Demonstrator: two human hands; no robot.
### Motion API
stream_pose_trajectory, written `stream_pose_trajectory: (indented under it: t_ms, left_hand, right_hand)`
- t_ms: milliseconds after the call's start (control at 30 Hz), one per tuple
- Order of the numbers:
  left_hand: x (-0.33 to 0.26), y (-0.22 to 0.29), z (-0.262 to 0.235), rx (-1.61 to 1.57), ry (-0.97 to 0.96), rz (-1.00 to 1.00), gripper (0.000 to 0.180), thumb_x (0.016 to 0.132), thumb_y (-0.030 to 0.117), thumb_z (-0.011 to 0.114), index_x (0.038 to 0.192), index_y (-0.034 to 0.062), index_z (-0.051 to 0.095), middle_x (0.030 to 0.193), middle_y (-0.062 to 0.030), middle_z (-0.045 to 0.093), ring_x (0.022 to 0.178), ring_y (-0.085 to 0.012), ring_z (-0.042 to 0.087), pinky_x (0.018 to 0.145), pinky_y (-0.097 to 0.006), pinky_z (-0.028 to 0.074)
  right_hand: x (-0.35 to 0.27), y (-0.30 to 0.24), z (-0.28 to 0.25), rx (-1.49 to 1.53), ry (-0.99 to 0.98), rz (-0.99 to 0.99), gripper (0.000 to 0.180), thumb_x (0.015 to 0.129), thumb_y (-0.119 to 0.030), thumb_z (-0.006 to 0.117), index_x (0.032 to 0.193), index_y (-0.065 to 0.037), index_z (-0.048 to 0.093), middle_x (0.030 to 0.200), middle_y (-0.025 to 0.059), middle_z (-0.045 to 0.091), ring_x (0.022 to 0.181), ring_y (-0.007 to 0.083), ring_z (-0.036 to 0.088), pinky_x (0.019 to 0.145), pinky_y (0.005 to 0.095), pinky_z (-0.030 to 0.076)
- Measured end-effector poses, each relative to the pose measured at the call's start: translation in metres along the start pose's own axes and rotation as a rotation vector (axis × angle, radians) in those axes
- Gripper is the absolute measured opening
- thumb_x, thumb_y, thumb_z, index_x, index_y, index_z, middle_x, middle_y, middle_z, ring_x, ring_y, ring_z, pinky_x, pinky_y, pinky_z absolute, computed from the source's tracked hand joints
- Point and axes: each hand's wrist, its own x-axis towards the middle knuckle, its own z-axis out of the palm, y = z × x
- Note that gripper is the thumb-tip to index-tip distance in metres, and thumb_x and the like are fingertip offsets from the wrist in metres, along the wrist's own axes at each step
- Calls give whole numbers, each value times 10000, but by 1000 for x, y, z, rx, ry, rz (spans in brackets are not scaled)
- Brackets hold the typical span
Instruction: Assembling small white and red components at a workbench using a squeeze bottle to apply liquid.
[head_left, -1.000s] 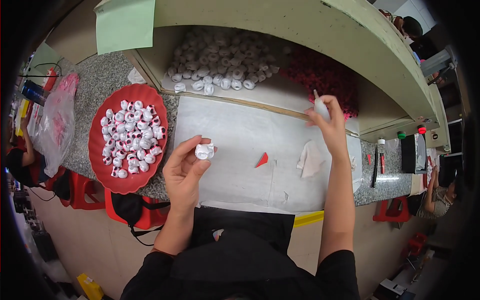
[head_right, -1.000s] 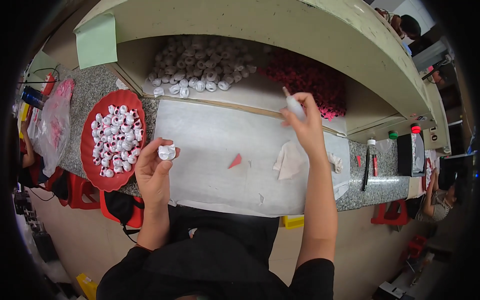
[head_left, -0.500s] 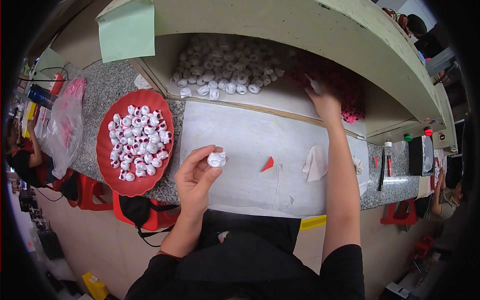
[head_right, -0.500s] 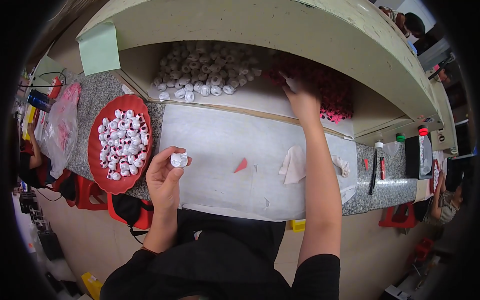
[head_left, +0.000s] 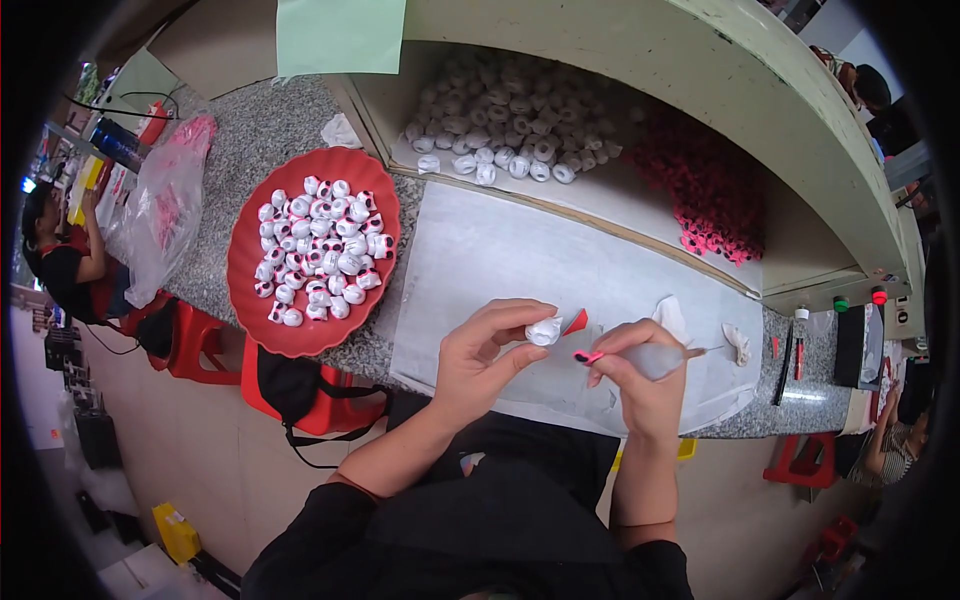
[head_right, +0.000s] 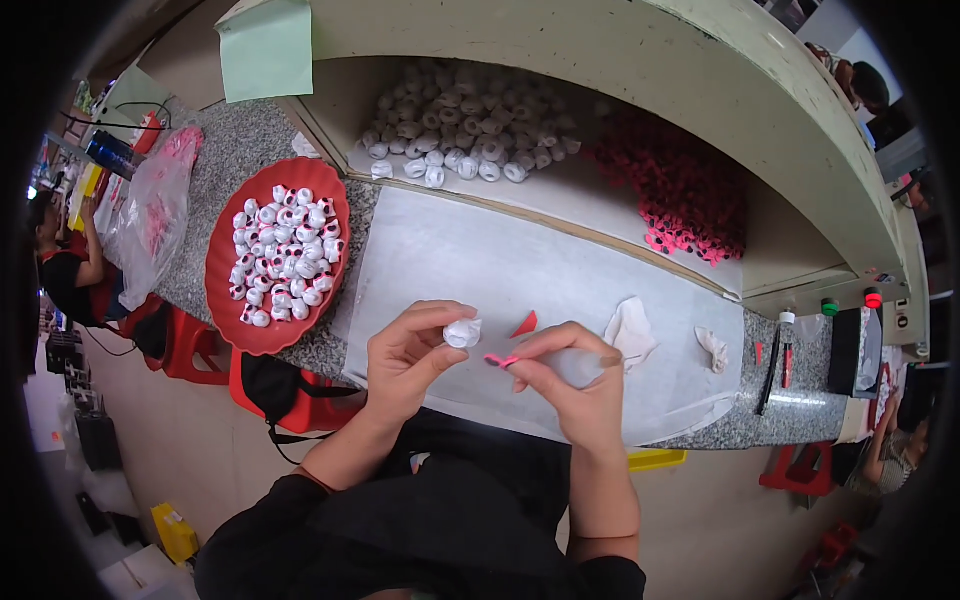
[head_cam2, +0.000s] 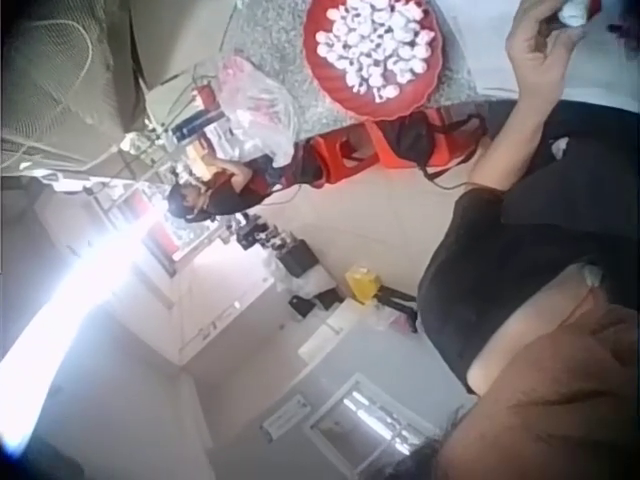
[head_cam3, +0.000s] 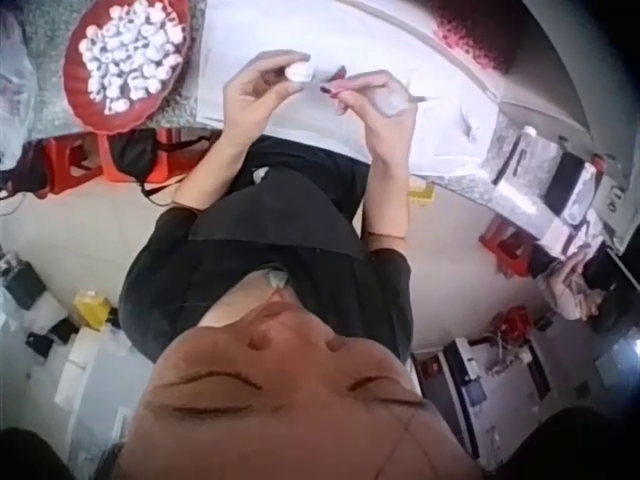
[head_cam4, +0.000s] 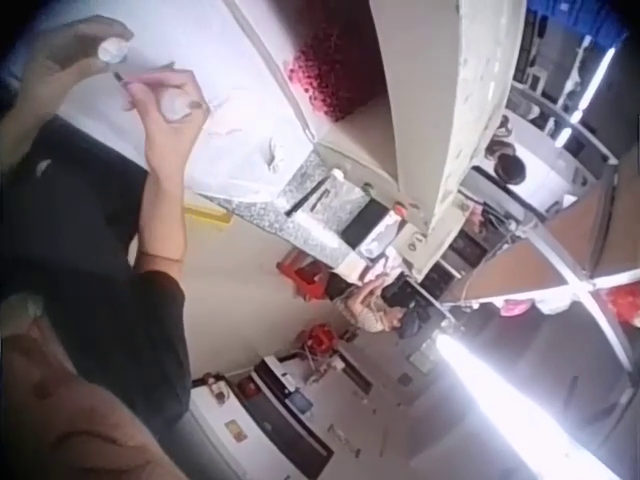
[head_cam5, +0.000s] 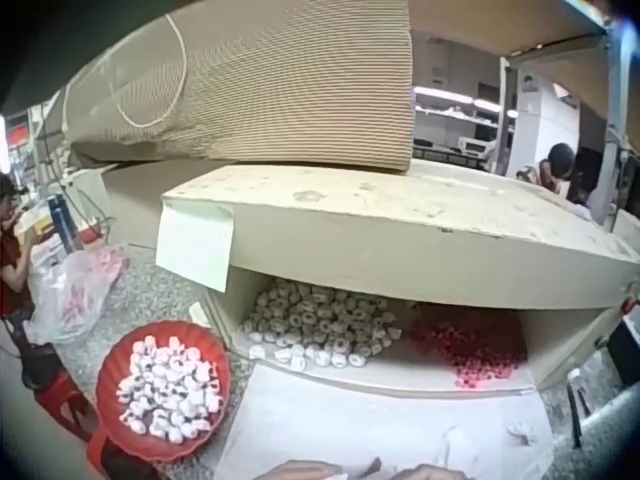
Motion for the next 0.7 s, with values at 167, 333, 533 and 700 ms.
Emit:
stream_pose_trajectory:
  t_ms: [167,333,533,700]
  left_hand:
    - [-3,3,0,194,-48,102,293,684,-101,551,969,-38,522,1004,-168,506,936,-218,503,784,-298,420]
    - [-2,5,-4,342,-120,162,292,660,-97,576,944,-43,538,1004,-177,510,932,-223,507,793,-299,414]
    - [-3,3,-3,-45,-91,28,257,715,-44,556,969,-37,517,984,-183,520,910,-213,520,803,-295,411]
    - [-10,2,-5,-193,-57,-142,276,739,3,552,1004,-18,477,982,-173,530,936,-222,516,824,-324,395]
  right_hand:
    - [-5,12,13,-48,-8,-23,72,681,53,594,735,31,551,707,78,562,591,115,532,542,203,431]
    - [-2,16,17,-95,48,-7,90,676,73,568,722,36,501,704,123,532,580,148,519,501,232,441]
    - [-4,30,17,-170,52,-142,207,651,84,583,814,16,474,747,119,530,587,135,516,490,217,431]
    - [-5,21,27,-108,-10,-98,265,640,75,604,864,21,474,754,125,528,597,143,524,475,225,440]
